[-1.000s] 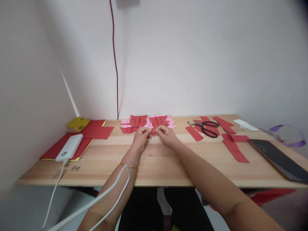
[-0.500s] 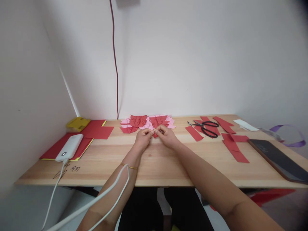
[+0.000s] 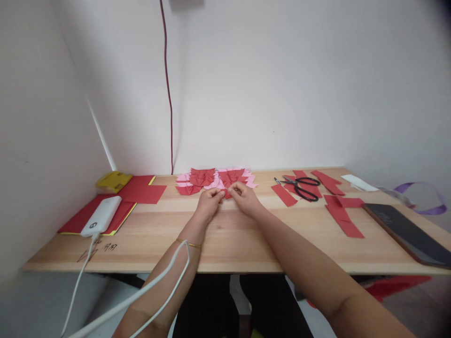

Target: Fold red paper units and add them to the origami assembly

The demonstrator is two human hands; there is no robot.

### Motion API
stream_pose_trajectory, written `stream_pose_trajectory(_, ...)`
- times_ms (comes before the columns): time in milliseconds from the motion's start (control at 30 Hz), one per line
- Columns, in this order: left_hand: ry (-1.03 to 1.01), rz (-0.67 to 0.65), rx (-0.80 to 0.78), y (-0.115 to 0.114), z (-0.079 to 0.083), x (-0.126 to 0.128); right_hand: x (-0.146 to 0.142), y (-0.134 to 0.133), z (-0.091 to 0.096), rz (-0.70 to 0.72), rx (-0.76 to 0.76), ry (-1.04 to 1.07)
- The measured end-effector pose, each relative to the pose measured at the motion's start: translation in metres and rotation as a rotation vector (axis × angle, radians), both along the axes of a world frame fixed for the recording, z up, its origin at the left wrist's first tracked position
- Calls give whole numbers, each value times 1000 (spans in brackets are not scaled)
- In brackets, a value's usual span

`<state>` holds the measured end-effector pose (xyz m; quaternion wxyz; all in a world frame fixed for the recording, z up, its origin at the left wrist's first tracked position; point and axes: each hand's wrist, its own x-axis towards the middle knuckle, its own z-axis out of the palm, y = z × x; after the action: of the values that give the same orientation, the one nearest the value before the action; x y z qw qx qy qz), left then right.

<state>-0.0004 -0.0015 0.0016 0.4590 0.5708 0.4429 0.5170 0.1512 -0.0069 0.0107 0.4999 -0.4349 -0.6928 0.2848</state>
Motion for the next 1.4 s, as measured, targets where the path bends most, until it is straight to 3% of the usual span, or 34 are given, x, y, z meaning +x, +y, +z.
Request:
stream_pose_trajectory(200,-38,45,9,2,1,-1,0,-1,0,-8,-42,16)
stream_pose_trajectory(633,5,-60,-42,-1,0,0,1,1,-3,58,-1,-30)
stream_pose_trajectory(1000,-34,-152,-82,-1,0,1,2,2,-3,25,1,-23)
stream_pose_trajectory(1400,13,-87,-78,-1,-1,0,2,2,-4,21,-4,-50)
